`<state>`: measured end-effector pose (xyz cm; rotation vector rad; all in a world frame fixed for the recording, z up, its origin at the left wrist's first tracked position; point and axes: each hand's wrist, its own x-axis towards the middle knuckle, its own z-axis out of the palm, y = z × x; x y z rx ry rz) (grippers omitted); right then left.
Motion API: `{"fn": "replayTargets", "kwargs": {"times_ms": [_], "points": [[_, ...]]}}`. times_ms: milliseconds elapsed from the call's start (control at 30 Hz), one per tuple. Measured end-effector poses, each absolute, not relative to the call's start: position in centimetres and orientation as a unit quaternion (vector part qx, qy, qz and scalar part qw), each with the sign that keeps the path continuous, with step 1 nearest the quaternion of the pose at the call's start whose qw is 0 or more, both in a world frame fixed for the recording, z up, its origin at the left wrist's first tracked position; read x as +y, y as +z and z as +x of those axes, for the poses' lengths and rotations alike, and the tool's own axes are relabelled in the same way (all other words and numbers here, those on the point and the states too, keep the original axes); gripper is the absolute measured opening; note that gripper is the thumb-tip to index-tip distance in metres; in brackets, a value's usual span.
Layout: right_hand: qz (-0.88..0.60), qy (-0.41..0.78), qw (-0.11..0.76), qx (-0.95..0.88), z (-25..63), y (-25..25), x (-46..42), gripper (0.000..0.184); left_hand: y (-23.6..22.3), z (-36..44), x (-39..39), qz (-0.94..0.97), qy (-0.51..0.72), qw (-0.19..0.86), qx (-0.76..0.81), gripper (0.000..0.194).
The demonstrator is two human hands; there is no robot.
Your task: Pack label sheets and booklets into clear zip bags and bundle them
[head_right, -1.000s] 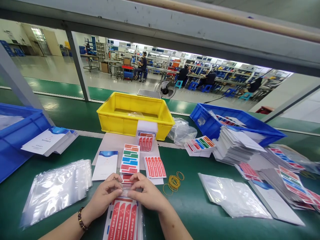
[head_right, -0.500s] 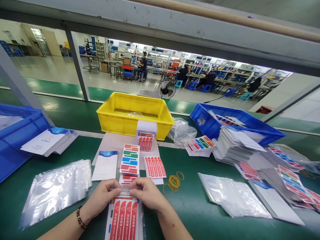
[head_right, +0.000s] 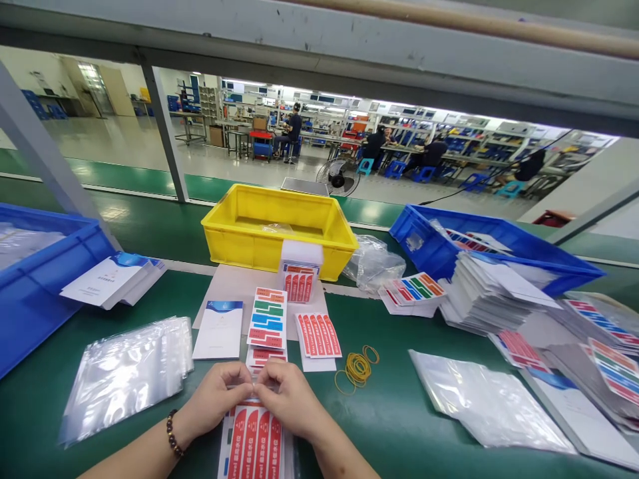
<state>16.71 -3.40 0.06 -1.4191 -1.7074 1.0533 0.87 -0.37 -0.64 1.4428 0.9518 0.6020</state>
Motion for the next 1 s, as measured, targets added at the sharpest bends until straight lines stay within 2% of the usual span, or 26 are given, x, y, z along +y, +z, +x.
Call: {"fn": "replayTargets", "kwargs": {"times_ms": [167, 267, 367, 533, 667, 767, 867, 1000], "points": [[-0.54, 0.366, 0.332, -0.681, 17.2, 0.1, -3.4, 0.013, -0.6, 0.4, -0.4, 0.672, 0.283, 0.552, 0.405, 0.008], [-0.556, 0.291, 0.371, -0.684, 18.0, -0.2, -3.0, 0.003, -0.3, -0.3, -0.4, 0.735, 0.364, 0.434, 0.373, 0.019], [-0.575, 0.213, 0.408, -0.677, 18.6, -0.7, -2.8, 0.007, 0.4, -1.2, -0.4, 0.759, 0.401, 0.348, 0.376, 0.017], [-0.59, 0.157, 0.412, -0.676, 19.1, -1.4, -2.8, 0.016, 2.8, -3.9, -0.4, 0.775, 0.273, 0.316, 0.473, 0.024], [-0.586, 0.143, 0.416, -0.68, 19.1, -1.2, -2.9, 0.019, 3.8, -8.2, 0.3, 0.739, 0.138, 0.235, 0.616, 0.032], [-0.581, 0.146, 0.422, -0.681, 18.8, -1.1, -2.9, 0.019, 3.2, -11.5, 1.0, 0.687, 0.023, 0.213, 0.694, 0.026], [-0.57, 0.148, 0.436, -0.681, 18.6, -1.2, -3.0, 0.019, 2.3, -13.4, 1.4, 0.678, -0.008, 0.222, 0.701, 0.019], [-0.547, 0.164, 0.446, -0.689, 18.2, -0.9, -3.2, 0.022, 2.6, -13.5, 1.2, 0.69, -0.003, 0.222, 0.689, 0.02]]}}
